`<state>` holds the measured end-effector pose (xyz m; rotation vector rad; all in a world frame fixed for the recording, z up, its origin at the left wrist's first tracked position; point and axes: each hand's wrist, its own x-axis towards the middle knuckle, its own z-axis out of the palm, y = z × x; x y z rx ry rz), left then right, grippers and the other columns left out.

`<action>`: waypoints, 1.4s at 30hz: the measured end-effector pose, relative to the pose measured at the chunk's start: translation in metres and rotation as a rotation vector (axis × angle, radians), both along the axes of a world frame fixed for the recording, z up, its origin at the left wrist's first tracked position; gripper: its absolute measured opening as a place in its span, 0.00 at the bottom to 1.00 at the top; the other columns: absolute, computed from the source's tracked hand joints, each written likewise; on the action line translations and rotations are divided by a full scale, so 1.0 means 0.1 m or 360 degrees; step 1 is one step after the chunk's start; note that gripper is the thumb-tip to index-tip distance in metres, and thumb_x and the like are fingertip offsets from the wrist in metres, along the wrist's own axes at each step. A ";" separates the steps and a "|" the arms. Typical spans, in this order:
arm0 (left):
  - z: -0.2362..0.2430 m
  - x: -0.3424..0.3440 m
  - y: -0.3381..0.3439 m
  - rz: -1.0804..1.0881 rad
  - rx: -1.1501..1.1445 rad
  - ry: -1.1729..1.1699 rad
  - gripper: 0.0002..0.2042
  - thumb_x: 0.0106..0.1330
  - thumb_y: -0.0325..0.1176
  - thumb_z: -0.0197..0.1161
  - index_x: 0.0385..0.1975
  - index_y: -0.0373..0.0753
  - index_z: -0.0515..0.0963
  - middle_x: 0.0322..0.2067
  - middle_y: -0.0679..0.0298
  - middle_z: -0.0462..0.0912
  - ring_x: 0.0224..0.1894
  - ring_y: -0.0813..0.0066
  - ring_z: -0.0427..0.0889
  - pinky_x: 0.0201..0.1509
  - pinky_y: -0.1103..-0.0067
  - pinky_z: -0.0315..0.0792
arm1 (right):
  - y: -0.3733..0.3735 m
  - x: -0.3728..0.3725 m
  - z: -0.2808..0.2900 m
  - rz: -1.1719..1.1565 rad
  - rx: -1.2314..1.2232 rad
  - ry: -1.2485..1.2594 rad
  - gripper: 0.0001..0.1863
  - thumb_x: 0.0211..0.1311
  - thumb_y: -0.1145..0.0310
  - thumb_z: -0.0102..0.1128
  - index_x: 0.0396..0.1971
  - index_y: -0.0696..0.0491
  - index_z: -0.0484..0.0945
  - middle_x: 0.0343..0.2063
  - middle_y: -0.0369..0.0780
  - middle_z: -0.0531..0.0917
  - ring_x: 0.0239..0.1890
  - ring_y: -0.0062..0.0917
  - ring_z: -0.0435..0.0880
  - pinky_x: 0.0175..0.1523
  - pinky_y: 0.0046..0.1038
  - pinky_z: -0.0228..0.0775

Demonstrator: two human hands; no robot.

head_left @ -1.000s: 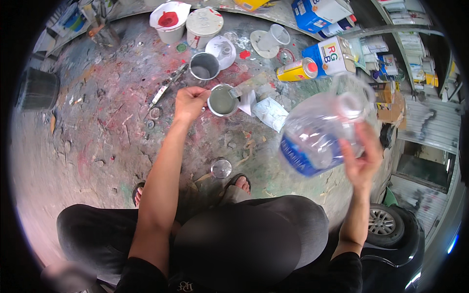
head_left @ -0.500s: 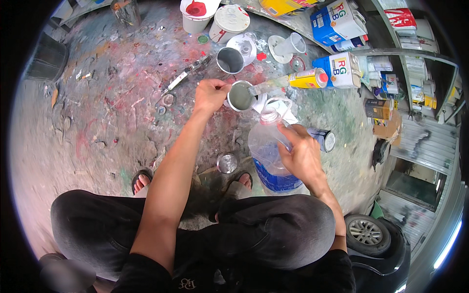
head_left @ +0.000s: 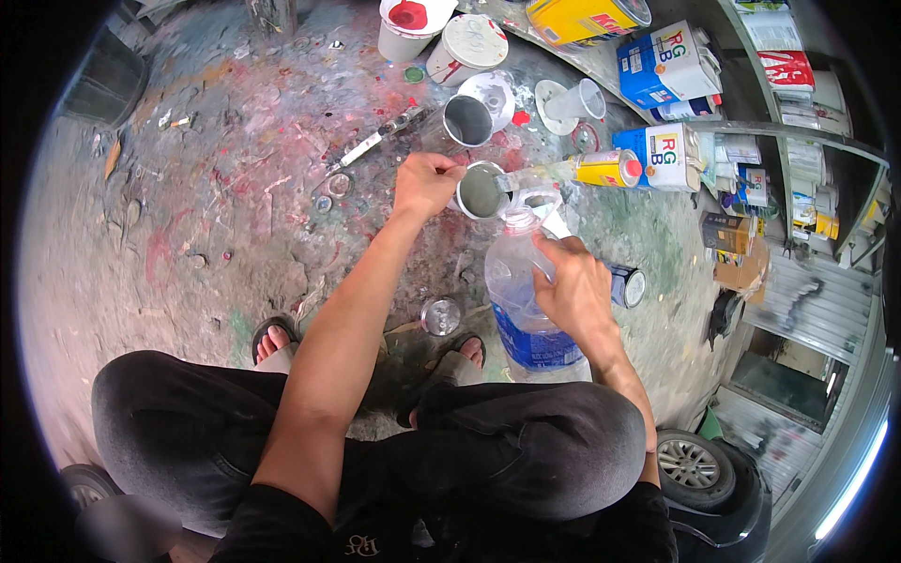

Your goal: The person sits on the floor and mixes dark paint in a small container using a stick. They pour the mixture into a metal cup, then add yellow paint and water from a bottle, stirring the contents to create a uniform mixture.

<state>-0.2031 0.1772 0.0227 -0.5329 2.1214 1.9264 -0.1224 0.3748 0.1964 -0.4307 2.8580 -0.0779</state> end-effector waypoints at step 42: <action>0.04 0.02 -0.02 0.0017 0.0049 -0.0044 0.09 0.60 0.34 0.70 0.33 0.34 0.87 0.26 0.60 0.87 0.28 0.76 0.84 0.35 0.76 0.78 | -0.28 -0.22 0.10 0.0028 0.0255 -0.0198 0.23 0.51 0.72 0.68 0.51 0.51 0.82 0.38 0.54 0.83 0.38 0.50 0.86 0.46 0.45 0.78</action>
